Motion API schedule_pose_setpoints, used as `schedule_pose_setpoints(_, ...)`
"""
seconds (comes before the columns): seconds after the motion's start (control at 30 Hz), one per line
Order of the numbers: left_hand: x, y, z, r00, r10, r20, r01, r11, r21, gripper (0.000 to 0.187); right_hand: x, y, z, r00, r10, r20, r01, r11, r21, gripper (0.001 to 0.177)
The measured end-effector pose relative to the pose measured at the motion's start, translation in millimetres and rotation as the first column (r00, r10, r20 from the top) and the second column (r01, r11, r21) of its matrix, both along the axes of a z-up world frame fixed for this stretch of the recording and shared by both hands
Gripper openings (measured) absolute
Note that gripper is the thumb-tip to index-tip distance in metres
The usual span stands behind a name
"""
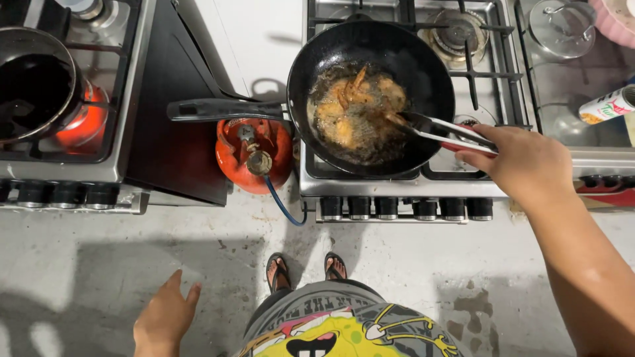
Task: Preparing a sauce in a small pan and frying chicken wings in a large pan on a stove.
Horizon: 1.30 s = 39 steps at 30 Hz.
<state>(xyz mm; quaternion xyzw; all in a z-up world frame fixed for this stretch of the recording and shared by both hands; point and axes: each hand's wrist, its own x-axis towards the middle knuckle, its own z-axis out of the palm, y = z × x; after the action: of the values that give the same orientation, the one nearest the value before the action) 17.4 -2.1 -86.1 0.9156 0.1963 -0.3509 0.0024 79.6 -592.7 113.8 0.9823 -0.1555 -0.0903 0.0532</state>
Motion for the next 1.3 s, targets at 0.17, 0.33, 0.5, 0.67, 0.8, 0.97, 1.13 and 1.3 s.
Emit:
schedule_pose_setpoints(0.17,-1.7,0.1,1.4,0.999,-0.005,0.032,0.005,1.0,-0.005,0.07,-5.5,7.4,4.9,0.999,0.033,0.023,-0.033,0.999,0.009,0.064)
schedule_pose_setpoints(0.33,-3.0,5.5,-10.3,0.998,-0.005,0.058,0.006,1.0,-0.023,0.07,-10.5,-0.9,-10.2,0.98,0.126,0.153,-0.123,0.992,-0.023,0.061)
schedule_pose_setpoints(0.5,-2.2,5.1,-6.5,0.998,0.004,0.057,-0.003,1.0,-0.027,0.07,-24.8,-1.7,-9.1,0.954,0.225,0.198,-0.198,0.969,-0.145,0.055)
schedule_pose_setpoints(0.67,-1.2,11.0,-13.6,0.997,0.002,0.074,0.001,0.999,-0.041,0.07,-40.5,-0.9,-5.3,0.905,0.208,0.37,-0.148,0.972,-0.184,0.055)
schedule_pose_setpoints(0.8,4.0,8.9,-12.6,0.992,-0.03,0.125,0.039,0.997,-0.073,0.071,-53.0,3.3,-7.5,0.922,0.003,0.388,-0.038,0.996,0.084,0.055)
schedule_pose_setpoints(0.97,7.5,22.2,-34.2,0.991,-0.067,0.114,0.076,0.994,-0.078,0.071,-62.1,0.9,-26.7,0.911,-0.099,0.401,0.041,0.988,0.15,0.056)
schedule_pose_setpoints(1.13,17.4,22.6,-22.8,0.992,-0.107,0.06,0.111,0.991,-0.069,0.071,-44.0,16.7,-26.2,0.936,-0.041,0.349,0.003,0.994,0.106,0.057)
schedule_pose_setpoints(1.3,19.1,28.8,-35.3,0.993,-0.116,0.037,0.117,0.992,-0.047,0.071,-16.5,20.2,-26.7,0.969,0.12,0.217,-0.124,0.992,0.007,0.06)
